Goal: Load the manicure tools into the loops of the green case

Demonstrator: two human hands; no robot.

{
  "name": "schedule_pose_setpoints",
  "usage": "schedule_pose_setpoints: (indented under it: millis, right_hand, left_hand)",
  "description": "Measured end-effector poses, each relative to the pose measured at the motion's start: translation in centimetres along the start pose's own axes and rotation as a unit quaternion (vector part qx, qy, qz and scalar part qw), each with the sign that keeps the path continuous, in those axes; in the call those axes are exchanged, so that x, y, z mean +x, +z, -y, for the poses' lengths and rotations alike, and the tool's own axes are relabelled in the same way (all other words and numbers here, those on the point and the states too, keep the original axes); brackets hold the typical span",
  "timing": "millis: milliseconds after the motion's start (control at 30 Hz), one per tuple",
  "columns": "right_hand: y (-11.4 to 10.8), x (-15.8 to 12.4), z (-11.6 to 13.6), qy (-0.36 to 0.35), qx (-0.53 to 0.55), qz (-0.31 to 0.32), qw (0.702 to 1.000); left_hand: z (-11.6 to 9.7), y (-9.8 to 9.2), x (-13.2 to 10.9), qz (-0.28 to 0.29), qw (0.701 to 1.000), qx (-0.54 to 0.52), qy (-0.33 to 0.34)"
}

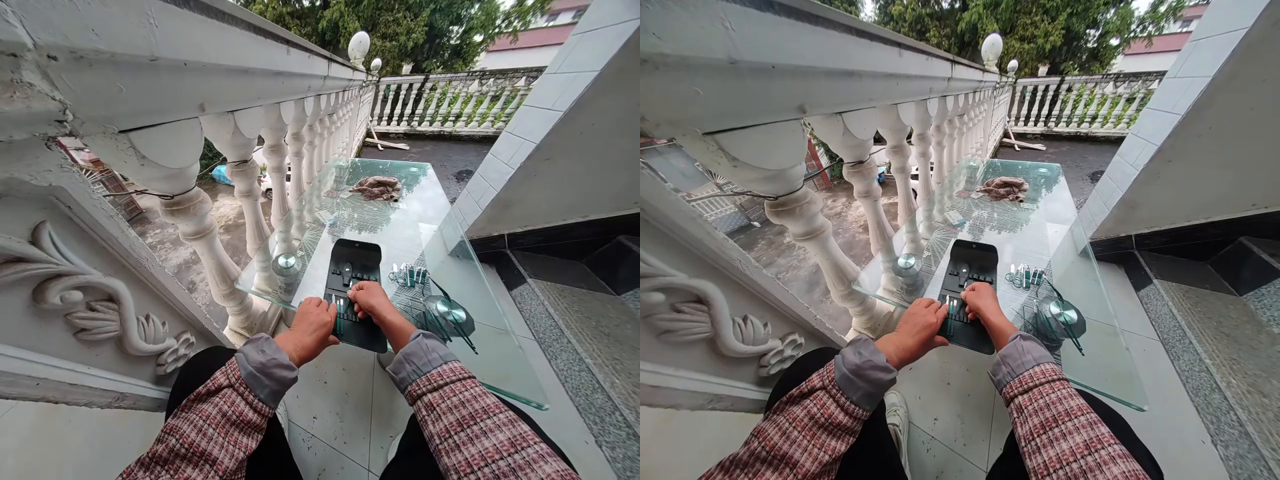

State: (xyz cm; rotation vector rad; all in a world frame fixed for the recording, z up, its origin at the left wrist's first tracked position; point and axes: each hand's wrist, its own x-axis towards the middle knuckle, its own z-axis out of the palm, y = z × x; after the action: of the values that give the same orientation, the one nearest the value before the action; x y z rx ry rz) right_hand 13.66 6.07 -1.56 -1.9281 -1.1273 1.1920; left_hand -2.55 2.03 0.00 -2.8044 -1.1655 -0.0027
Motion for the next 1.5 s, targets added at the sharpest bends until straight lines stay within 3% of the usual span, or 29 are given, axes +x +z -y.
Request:
schedule_pose_setpoints:
  millis: [367, 600, 833, 1167, 1500]
  right_hand:
    - [-1.0, -0.7, 0.5, -0.002, -0.049, 0.051, 0.997]
    - [-0.9, -0.6, 0.5, -0.022, -0.126, 0.034, 0.991]
    - [-0.5, -0.2, 0.5, -0.085, -0.233, -0.023, 0.968]
    - [-0.9, -0.3, -0.4, -0.145, -0.257, 0.03, 0.955]
    - [-0.9, 0.0, -0.6, -0.206, -0.275, -0.054, 0.938]
  left_hand:
    - [0.0, -0.4, -0.1, 0.018, 1.0, -0.019, -0.007]
    - [-0.1, -0.4, -0.1, 0.018, 0.999, -0.03, -0.015]
    - [0.0, -0.3, -0.1, 0.012, 0.999, -0.036, -0.012]
    - [0.0, 0.1, 0.0, 0.011, 1.0, -0.024, -0.008]
    - [0.0, 0.2, -0.1, 0.0, 1.0, -0.015, -0.006]
